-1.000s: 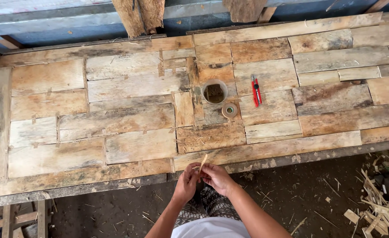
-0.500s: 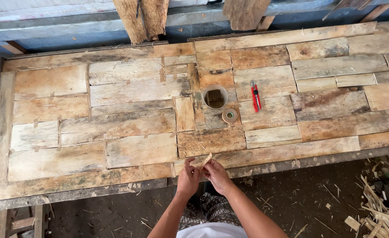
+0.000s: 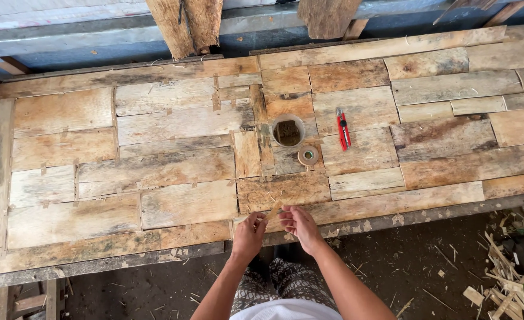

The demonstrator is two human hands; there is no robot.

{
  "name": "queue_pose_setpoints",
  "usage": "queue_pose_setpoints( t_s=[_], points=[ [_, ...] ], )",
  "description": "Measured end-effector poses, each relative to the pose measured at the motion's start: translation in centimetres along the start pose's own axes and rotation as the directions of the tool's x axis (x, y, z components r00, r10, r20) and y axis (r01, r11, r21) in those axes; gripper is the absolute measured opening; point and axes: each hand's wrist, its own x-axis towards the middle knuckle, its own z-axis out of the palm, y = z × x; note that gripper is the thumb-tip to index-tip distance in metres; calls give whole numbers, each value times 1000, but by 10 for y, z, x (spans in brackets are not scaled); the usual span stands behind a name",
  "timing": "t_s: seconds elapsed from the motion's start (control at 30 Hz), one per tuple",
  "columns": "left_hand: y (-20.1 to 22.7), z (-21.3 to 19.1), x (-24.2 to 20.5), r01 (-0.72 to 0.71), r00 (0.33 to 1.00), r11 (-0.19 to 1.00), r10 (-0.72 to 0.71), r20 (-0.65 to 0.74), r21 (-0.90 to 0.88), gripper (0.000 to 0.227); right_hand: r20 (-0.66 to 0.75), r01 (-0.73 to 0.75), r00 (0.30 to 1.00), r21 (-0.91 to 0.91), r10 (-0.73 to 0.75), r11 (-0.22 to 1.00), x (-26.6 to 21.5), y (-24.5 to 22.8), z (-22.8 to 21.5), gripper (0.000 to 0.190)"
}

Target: Fitting and gluing small thin wood strips into gaps on a larger wooden panel to create a patterned surface.

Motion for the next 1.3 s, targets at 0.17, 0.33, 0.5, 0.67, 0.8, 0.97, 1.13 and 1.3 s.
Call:
queue_pose_setpoints(
  t_s=[0.17, 0.33, 0.5, 0.67, 0.8, 0.97, 1.13, 1.3],
  points=[
    [10, -12, -7, 46, 998, 999, -47, 50, 26, 23, 7, 9, 1000, -67, -8, 998, 1, -13, 9, 29],
    [-7, -10, -11, 51, 996, 999, -49, 78, -17, 26, 46, 113, 993, -99, -109, 989, 18, 3, 5, 15],
    [-32, -4, -11, 29, 998, 999, -27, 53, -33, 33, 87, 219, 974, -168, -207, 961, 15, 4, 10, 8],
    [-2, -26, -20, 248, 961, 967, -238, 139, -54, 49, 101, 355, 934, -175, -342, 918, 10, 5, 15, 7],
    [-35, -15, -21, 198, 980, 978, -196, 35, -70, 57, 31, 340, 940, -124, -339, 932, 23, 15, 9, 5],
    [-67, 2, -31, 254, 967, 961, -251, 35, -111, 32, 13, 290, 956, -211, -294, 933, 31, 11, 12, 5],
    [-60, 13, -48, 483, 876, 835, -452, 171, -264, 31, 94, 294, 953, -521, -288, 801, 43, 0, 23, 7],
    [-90, 38, -49, 382, 924, 878, -357, 137, -289, 24, 158, 345, 918, -769, -364, 538, 60, -5, 39, 10]
  ],
)
